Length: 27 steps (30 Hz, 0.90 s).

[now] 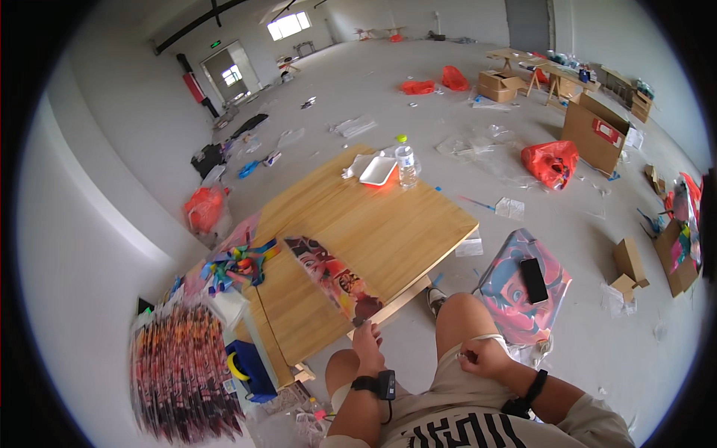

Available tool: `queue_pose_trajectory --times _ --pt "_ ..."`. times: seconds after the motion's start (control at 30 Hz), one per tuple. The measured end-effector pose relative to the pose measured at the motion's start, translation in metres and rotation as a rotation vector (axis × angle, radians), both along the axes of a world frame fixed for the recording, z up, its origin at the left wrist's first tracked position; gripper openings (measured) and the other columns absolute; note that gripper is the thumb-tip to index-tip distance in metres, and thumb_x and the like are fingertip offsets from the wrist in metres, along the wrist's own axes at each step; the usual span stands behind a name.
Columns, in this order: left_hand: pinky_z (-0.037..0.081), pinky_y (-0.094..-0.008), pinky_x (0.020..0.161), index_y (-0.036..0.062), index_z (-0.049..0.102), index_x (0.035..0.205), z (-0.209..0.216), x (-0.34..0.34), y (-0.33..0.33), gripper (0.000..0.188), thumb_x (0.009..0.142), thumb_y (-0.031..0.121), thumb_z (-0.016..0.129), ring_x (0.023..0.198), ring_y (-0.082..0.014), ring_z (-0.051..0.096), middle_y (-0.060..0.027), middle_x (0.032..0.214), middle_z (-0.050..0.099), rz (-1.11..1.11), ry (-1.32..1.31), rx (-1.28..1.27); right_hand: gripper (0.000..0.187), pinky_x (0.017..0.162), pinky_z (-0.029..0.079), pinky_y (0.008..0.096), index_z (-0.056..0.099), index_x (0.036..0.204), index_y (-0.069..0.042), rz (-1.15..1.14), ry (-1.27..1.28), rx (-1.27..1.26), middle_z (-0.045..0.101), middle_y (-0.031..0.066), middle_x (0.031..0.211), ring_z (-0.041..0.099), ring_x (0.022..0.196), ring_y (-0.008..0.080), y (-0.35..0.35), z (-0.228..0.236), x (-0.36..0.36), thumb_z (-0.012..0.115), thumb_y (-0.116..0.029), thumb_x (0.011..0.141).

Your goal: The person is assembling or packaging kite components featuring cartoon characters.

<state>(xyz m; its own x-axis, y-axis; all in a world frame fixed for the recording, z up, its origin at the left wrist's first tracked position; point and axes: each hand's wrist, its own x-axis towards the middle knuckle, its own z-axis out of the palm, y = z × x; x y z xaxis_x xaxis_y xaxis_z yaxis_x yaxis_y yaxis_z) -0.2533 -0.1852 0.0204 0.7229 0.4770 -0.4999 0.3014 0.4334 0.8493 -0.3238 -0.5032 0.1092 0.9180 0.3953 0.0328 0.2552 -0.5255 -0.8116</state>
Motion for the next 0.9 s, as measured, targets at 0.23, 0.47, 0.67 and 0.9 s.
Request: queue_pose_trajectory --times 0.23,0.47,0.67,0.9 --pt "0.048 -0.0347 0.083 0.0129 0.062 0.117 -0.004 -0.001 0.022 0.042 0.102 0.051 0.055 0.099 -0.0153 0.061 -0.0022 0.116 0.069 -0.058 0.029 -0.202 0.02 0.053 0.048 0.033 0.065 0.086 -0.006 0.005 -0.018 0.021 0.063 0.0052 0.065 0.062 0.055 0.0177 -0.006 -0.006 0.0 0.076 -0.022 0.084" --pt "0.051 -0.0295 0.071 0.0108 0.065 0.105 -0.027 0.004 0.043 0.028 0.101 0.038 0.064 0.076 -0.0117 0.065 -0.0027 0.098 0.074 -0.074 -0.056 -0.077 0.018 0.054 0.048 0.0351 0.065 0.088 -0.009 -0.006 0.029 0.046 0.062 0.0035 0.065 0.061 0.057 0.0186 -0.015 -0.005 0.001 0.074 -0.023 0.085" --pt "0.053 -0.036 0.078 0.014 0.059 0.107 -0.005 -0.007 0.052 0.039 0.097 0.051 0.067 0.089 -0.0225 0.068 -0.0042 0.097 0.07 -0.239 -0.01 -0.483 0.017 0.053 0.047 0.0343 0.064 0.087 -0.008 -0.018 0.018 0.079 0.061 0.0039 0.063 0.06 0.055 0.0185 -0.02 -0.006 0.001 0.075 -0.022 0.086" --pt "0.055 -0.0417 0.084 0.0149 0.059 0.114 -0.007 0.023 0.057 0.044 0.093 0.052 0.071 0.095 -0.0247 0.069 -0.0033 0.101 0.066 -0.217 0.167 -0.268 0.018 0.052 0.047 0.0347 0.064 0.087 -0.008 0.003 0.005 0.083 0.061 0.0043 0.063 0.061 0.054 0.0184 -0.021 -0.015 0.003 0.075 -0.022 0.086"
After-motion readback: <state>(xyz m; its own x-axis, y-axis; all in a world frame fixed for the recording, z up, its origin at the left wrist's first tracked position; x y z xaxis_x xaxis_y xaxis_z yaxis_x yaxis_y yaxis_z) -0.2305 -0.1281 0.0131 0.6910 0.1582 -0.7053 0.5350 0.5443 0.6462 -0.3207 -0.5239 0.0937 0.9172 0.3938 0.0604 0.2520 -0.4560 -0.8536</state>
